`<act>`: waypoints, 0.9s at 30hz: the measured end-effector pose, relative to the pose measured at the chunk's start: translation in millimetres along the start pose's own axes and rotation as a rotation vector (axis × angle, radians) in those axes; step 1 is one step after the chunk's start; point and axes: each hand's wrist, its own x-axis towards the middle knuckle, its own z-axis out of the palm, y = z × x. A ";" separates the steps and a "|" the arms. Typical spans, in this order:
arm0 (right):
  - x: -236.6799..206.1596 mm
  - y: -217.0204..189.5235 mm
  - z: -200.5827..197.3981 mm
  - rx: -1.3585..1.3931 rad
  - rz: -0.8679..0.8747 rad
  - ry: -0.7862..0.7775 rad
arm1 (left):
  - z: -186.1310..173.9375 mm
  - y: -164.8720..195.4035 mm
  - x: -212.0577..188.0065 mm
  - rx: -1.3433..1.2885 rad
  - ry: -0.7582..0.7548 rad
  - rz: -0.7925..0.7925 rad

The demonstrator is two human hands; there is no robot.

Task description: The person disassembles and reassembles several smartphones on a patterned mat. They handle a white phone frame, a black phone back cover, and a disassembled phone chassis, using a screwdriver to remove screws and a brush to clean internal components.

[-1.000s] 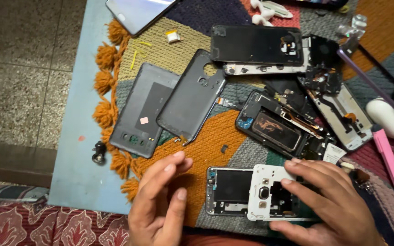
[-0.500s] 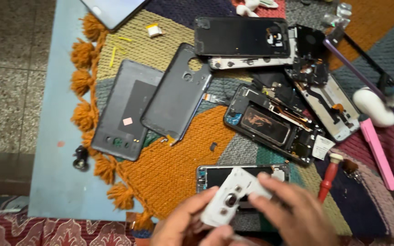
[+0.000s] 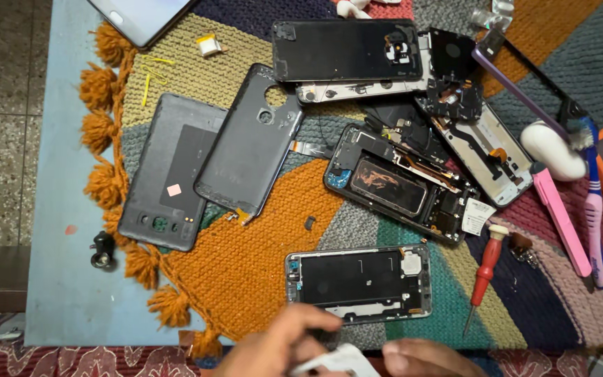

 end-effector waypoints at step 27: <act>136.7 -42.5 -106.8 -0.458 -0.203 0.109 | -21.4 82.4 -12.7 1.233 0.505 0.591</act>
